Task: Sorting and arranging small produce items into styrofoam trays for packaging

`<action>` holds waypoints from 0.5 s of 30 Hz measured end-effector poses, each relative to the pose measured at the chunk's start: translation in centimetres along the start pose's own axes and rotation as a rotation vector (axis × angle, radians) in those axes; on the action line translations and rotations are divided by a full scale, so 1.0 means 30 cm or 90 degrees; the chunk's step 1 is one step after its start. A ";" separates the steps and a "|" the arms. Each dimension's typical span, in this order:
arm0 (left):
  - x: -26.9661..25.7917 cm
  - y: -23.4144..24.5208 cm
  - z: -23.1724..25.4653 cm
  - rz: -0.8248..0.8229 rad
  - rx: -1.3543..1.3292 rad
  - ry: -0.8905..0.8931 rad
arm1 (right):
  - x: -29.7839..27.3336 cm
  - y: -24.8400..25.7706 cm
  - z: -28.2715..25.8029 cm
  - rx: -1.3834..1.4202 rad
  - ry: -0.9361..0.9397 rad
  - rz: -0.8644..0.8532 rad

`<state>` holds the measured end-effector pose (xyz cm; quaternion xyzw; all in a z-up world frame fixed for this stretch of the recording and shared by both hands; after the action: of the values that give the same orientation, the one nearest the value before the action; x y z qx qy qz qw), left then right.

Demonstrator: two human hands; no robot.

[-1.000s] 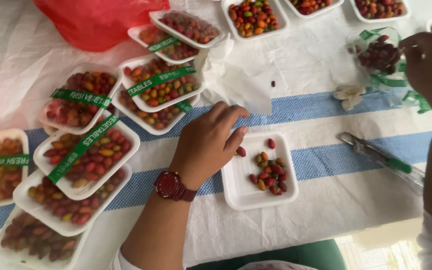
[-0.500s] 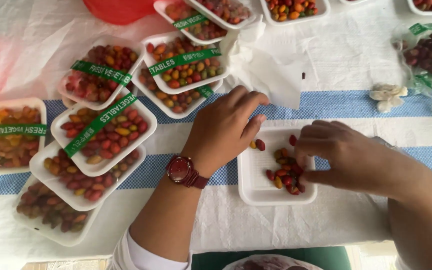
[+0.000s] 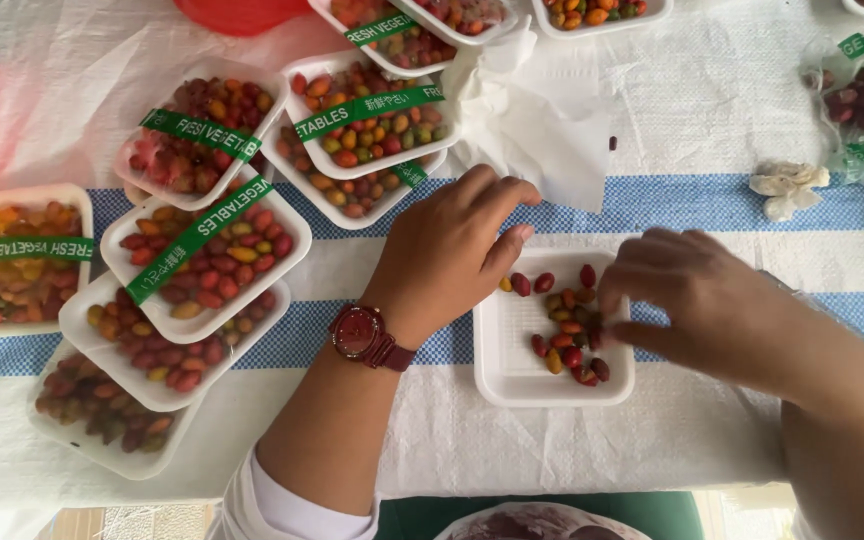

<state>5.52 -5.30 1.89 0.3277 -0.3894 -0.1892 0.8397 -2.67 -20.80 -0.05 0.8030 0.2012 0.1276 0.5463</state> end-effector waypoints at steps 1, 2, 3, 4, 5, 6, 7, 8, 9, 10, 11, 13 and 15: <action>0.000 0.001 0.000 -0.001 0.003 -0.002 | 0.007 0.045 -0.008 -0.006 -0.002 0.087; 0.002 0.000 0.001 -0.002 0.006 -0.004 | 0.008 0.092 -0.016 -0.013 -0.004 0.174; 0.003 -0.001 0.003 -0.002 0.005 -0.005 | -0.002 0.095 -0.019 -0.014 -0.006 0.174; 0.004 -0.003 -0.001 -0.010 0.006 0.004 | -0.006 0.088 -0.033 0.009 0.019 0.147; 0.004 -0.003 -0.005 -0.017 0.008 0.013 | -0.011 0.080 -0.048 0.032 0.044 0.120; 0.003 -0.006 -0.006 -0.016 0.009 0.015 | -0.025 0.057 -0.051 0.032 0.046 0.120; 0.002 -0.008 -0.006 -0.014 0.006 0.013 | -0.039 0.004 -0.054 0.007 0.046 0.047; 0.000 -0.009 -0.007 -0.013 0.004 0.012 | -0.056 -0.050 -0.056 -0.016 0.048 -0.025; -0.002 -0.010 -0.010 -0.013 0.006 0.014 | -0.053 -0.056 -0.061 -0.015 0.051 -0.025; -0.002 -0.014 -0.010 -0.012 0.004 0.013 | -0.051 -0.056 -0.065 -0.041 0.051 -0.011; -0.003 -0.017 -0.011 -0.010 0.001 0.011 | -0.050 -0.055 -0.067 -0.068 0.050 0.004; -0.002 -0.016 -0.012 -0.013 0.002 0.012 | -0.043 -0.044 -0.059 -0.068 0.043 0.015; 0.000 -0.018 -0.010 -0.016 0.002 0.012 | -0.044 -0.028 -0.043 -0.069 0.035 0.026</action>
<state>5.73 -5.56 1.38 0.3355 -0.3775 -0.1959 0.8406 -4.54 -20.08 -0.34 0.7723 0.1925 0.1713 0.5806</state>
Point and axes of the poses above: each hand's wrist, its own x-axis towards the middle knuckle, its own y-axis out of the back of the hand, z = x × y, the point moved 8 cm from there along x, towards the middle knuckle, and after that the axes turned 9 degrees about z, right-handed, at the moved point
